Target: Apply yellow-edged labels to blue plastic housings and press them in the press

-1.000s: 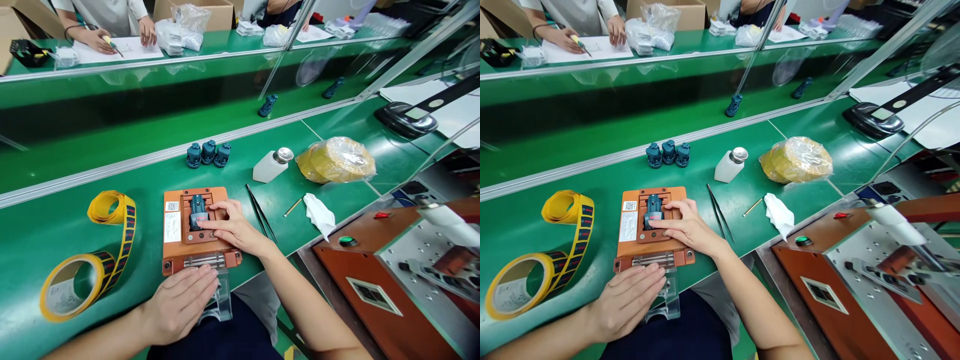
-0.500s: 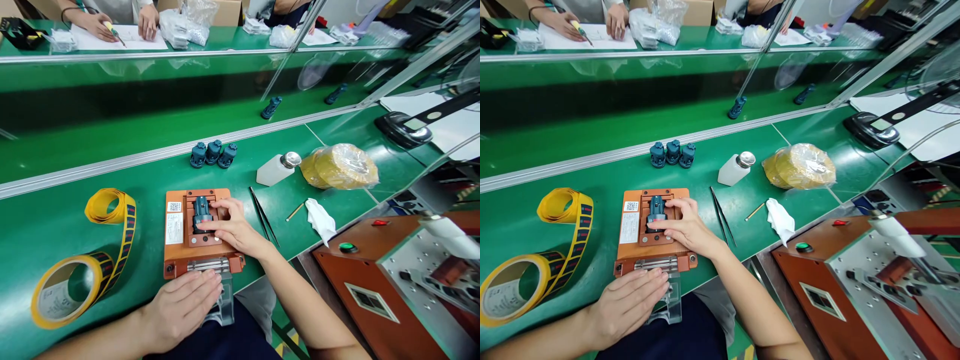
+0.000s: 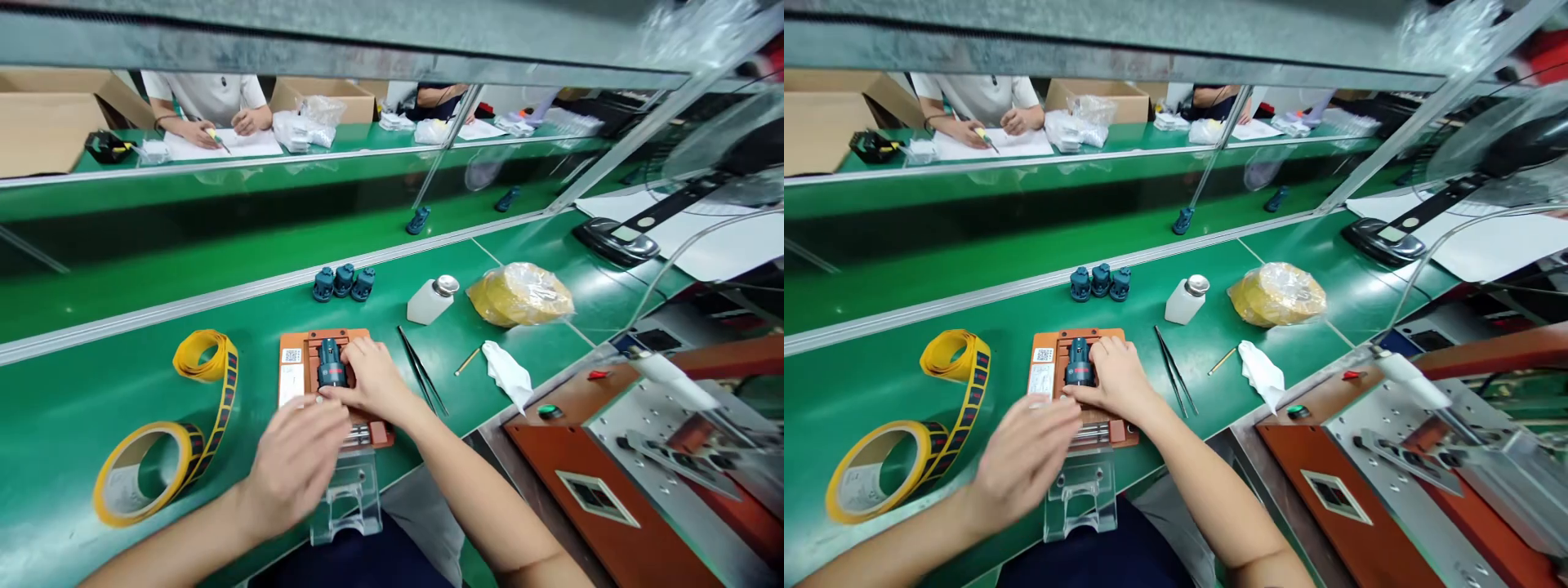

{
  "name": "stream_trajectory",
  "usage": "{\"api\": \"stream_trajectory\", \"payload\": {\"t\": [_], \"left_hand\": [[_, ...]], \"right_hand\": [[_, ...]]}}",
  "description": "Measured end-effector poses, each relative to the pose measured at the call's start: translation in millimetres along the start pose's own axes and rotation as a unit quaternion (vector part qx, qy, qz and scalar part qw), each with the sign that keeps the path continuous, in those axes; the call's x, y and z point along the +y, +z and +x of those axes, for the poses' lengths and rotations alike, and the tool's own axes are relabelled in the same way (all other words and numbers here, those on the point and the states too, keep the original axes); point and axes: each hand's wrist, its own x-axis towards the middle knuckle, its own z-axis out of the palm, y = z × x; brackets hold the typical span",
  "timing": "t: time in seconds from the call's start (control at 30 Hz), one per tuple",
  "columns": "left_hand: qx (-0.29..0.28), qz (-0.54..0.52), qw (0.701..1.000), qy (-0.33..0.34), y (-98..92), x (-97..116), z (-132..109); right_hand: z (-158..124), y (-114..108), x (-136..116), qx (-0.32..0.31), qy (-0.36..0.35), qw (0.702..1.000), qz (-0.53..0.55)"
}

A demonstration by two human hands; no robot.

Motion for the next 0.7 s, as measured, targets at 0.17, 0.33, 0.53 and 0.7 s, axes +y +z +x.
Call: {"api": "stream_trajectory", "payload": {"t": [0.17, 0.33, 0.53, 0.7], "left_hand": [[0.127, -0.135, 0.937, -0.295, -9.4, -27.6, 70.5], [0.071, -0.436, 0.800, -0.405, 2.4, -32.0, 109.9], [0.115, -0.494, 0.770, -0.387, 22.3, -12.2, 124.6], [0.119, -0.491, 0.776, -0.377, 25.7, -10.2, 125.1]], "right_hand": [[-5.5, -17.3, -10.1, 0.135, -0.081, 0.986, 0.054], [-36.5, -53.2, -12.7, 0.199, -0.107, 0.963, 0.149], [-54.5, -52.8, -4.2, 0.165, 0.029, 0.911, 0.378], [-46.0, -43.3, -7.2, 0.144, 0.087, 0.848, 0.503]]}}
